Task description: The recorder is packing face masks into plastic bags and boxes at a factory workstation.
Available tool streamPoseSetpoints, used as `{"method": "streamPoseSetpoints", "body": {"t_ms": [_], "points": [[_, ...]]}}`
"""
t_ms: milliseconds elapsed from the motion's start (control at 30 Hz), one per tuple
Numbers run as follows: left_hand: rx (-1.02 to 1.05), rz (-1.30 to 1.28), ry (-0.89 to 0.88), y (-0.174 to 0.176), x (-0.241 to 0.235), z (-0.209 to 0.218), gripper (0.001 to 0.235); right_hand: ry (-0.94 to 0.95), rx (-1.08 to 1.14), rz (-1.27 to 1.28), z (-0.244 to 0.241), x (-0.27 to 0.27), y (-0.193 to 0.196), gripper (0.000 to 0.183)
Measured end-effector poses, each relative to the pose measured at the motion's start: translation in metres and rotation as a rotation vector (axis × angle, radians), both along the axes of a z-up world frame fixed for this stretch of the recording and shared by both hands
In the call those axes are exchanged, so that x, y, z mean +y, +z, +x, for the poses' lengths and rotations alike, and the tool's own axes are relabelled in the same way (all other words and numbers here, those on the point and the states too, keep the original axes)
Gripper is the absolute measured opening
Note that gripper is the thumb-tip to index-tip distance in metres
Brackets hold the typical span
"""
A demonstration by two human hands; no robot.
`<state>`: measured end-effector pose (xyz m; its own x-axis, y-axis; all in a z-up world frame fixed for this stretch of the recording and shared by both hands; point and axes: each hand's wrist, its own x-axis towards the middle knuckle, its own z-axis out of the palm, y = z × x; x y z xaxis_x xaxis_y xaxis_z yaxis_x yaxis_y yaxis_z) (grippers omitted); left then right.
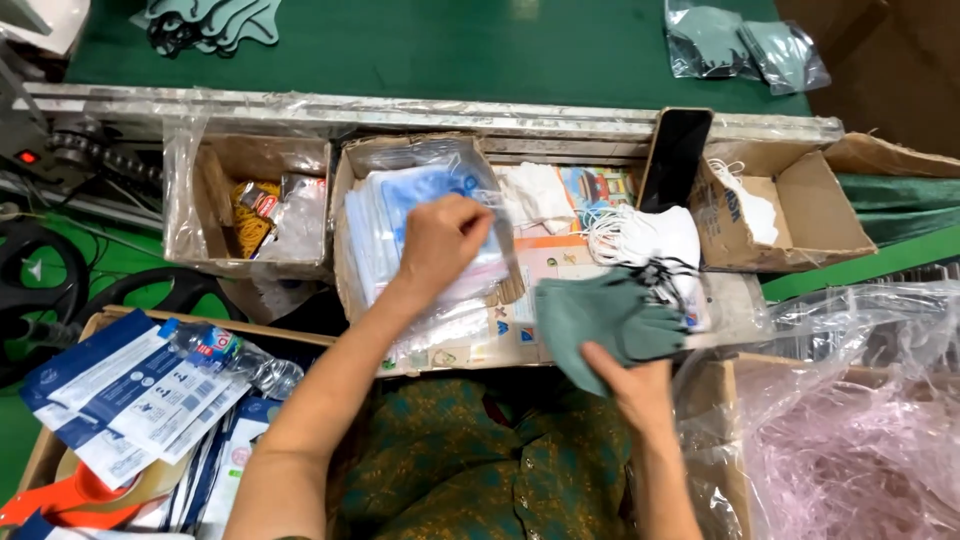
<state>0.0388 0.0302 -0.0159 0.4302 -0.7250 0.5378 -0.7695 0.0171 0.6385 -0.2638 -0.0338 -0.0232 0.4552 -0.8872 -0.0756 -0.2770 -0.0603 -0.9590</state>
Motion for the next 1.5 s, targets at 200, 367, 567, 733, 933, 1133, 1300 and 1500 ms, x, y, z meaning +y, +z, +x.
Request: {"method": "streamPoseSetpoints", "body": {"t_ms": [200, 367, 567, 733, 933, 1133, 1300, 1500], "points": [[0.147, -0.122, -0.044, 0.027, 0.010, -0.059, 0.005, -0.076, -0.385, 0.178, 0.038, -0.001, -0.030, 0.043], [0.554, 0.036, -0.251, 0.023, 0.012, -0.080, 0.038, -0.093, -0.095, -0.210, 0.023, -0.021, -0.029, 0.021], [0.916, -0.065, -0.772, 0.024, -0.003, -0.099, 0.050, 0.050, 0.297, -0.780, 0.001, -0.044, 0.023, 0.023], [0.837, 0.323, -0.829, 0.044, -0.012, -0.114, 0.059, 0.254, 0.662, -0.640, -0.015, -0.059, 0.056, 0.014], [0.791, 0.304, -0.745, 0.062, -0.013, -0.104, 0.081, 0.326, 0.964, -0.557, -0.019, -0.040, 0.120, 0.040], [0.402, 0.245, -0.768, 0.044, -0.023, -0.107, 0.052, 0.363, 0.415, -0.852, -0.027, -0.038, 0.109, 0.037], [0.394, 0.329, -0.853, 0.023, -0.033, -0.129, 0.048, 0.521, 0.980, -0.731, -0.013, -0.035, 0.095, 0.041], [0.746, 0.198, -0.931, 0.022, -0.031, -0.120, 0.055, 0.384, 0.471, -0.464, -0.022, -0.044, 0.132, 0.034]]}}
